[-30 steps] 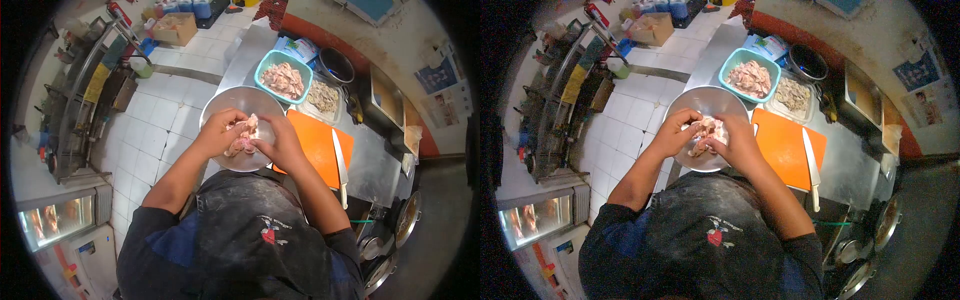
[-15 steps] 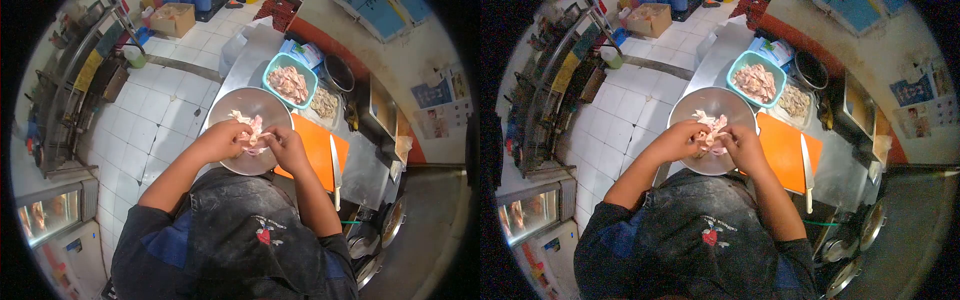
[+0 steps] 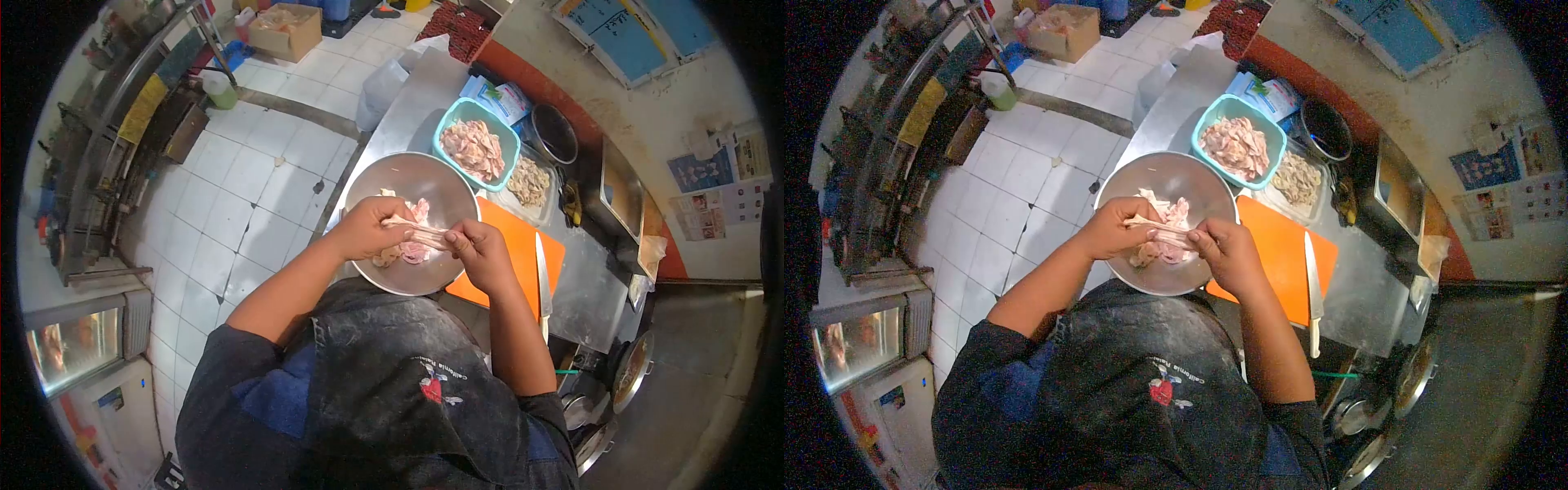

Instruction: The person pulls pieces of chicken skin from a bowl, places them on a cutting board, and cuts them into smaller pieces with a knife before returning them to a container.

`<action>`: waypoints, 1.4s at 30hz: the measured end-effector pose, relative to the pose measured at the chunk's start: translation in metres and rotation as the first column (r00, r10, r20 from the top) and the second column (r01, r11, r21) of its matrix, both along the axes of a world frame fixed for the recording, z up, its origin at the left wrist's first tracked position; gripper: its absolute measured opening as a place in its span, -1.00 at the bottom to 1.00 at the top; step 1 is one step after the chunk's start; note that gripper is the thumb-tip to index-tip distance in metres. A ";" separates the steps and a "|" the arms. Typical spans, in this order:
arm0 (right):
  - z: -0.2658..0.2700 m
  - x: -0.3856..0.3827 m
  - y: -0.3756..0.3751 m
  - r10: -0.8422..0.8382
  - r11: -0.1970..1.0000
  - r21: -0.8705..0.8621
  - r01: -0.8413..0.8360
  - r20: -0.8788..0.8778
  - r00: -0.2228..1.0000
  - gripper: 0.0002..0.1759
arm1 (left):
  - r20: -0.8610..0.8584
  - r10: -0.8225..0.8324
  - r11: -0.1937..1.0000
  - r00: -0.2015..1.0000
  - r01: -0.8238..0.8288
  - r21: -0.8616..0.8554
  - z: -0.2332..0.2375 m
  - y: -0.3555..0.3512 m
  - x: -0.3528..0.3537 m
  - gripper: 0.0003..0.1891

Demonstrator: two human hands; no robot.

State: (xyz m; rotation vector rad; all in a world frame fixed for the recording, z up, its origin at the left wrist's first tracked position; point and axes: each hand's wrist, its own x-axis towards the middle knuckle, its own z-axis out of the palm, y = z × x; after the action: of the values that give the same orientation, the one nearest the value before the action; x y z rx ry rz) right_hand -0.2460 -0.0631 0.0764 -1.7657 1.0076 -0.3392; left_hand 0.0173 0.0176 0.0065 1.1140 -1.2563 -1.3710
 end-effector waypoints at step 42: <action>-0.134 -0.325 -0.096 -0.402 0.899 0.196 0.391 0.014 0.916 -0.75 | 0.787 0.021 1.000 0.616 -0.009 -0.019 -0.087 -0.056 -0.361 -0.34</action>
State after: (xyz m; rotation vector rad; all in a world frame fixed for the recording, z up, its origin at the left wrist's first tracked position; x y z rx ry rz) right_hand -0.5708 -0.1595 -0.0576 -1.3657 1.3177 -0.5253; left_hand -0.3438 -0.0383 -0.0801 1.8246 -1.8565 -0.8263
